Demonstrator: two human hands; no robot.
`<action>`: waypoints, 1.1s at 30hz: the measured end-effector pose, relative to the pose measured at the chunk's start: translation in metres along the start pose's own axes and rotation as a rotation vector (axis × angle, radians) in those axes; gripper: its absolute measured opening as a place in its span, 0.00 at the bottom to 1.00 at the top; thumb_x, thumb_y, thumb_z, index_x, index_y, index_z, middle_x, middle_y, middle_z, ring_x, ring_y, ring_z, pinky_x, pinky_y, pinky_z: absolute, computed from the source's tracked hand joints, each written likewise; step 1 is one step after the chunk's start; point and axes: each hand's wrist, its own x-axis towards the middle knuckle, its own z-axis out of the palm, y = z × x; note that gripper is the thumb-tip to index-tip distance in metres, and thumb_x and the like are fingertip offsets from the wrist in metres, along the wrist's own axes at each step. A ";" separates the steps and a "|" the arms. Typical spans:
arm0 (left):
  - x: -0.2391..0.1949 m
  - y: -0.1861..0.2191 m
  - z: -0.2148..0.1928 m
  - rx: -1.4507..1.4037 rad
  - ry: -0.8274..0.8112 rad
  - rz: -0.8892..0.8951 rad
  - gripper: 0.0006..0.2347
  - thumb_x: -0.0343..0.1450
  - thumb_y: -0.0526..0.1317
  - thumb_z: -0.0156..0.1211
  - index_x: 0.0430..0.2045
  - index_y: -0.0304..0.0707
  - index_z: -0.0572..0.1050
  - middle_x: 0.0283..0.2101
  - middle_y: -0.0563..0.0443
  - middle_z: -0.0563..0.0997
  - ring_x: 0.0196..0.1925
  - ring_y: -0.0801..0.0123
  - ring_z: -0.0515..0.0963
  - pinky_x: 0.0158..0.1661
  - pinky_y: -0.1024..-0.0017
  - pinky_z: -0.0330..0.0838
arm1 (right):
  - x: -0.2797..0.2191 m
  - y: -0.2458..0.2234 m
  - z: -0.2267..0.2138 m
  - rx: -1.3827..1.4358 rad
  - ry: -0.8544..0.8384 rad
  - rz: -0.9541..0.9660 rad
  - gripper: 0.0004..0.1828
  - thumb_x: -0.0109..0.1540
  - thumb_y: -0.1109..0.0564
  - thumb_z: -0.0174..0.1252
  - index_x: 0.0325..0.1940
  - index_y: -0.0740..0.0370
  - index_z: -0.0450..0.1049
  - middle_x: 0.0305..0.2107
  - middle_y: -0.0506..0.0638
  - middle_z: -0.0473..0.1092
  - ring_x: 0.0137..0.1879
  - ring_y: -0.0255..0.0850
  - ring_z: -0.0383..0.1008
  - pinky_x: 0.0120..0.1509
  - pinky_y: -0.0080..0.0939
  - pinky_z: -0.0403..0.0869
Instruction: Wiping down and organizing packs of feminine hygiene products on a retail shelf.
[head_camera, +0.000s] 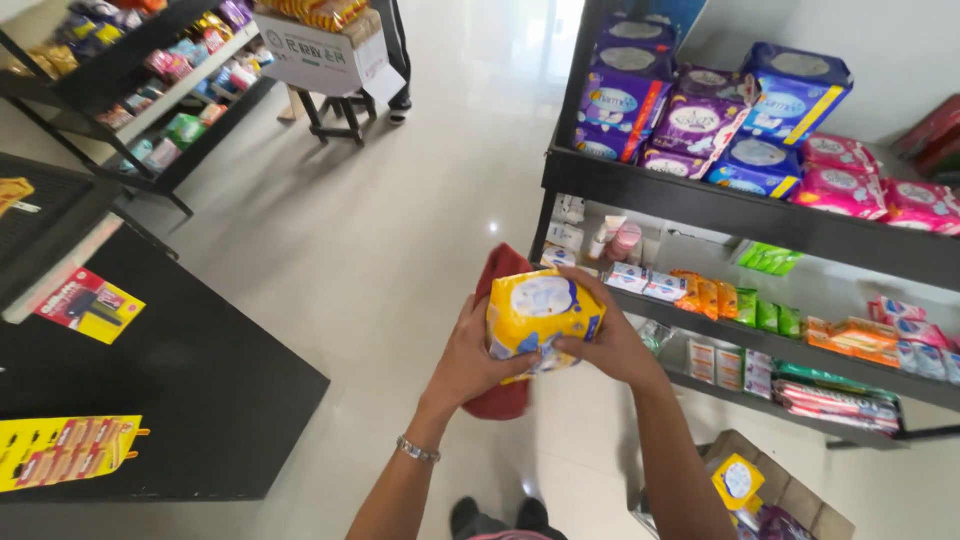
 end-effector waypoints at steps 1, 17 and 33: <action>-0.003 0.003 -0.004 0.009 0.008 0.004 0.39 0.53 0.48 0.80 0.58 0.32 0.68 0.55 0.39 0.72 0.57 0.52 0.77 0.56 0.61 0.74 | -0.001 -0.006 -0.003 0.005 -0.006 -0.010 0.53 0.50 0.67 0.73 0.76 0.54 0.57 0.69 0.52 0.59 0.71 0.43 0.62 0.70 0.45 0.69; -0.011 0.011 0.012 0.018 0.025 0.237 0.37 0.51 0.49 0.83 0.52 0.32 0.74 0.52 0.40 0.77 0.56 0.51 0.76 0.55 0.58 0.75 | -0.012 -0.137 0.000 -0.774 -0.155 0.048 0.52 0.43 0.45 0.77 0.69 0.48 0.65 0.70 0.51 0.57 0.74 0.50 0.60 0.70 0.49 0.66; 0.100 0.020 0.291 -0.270 -0.220 0.270 0.44 0.49 0.50 0.83 0.60 0.34 0.69 0.64 0.41 0.69 0.66 0.53 0.73 0.64 0.62 0.69 | -0.085 -0.135 -0.244 -1.008 -0.122 -0.007 0.50 0.43 0.45 0.79 0.67 0.53 0.67 0.62 0.55 0.66 0.67 0.55 0.67 0.68 0.51 0.67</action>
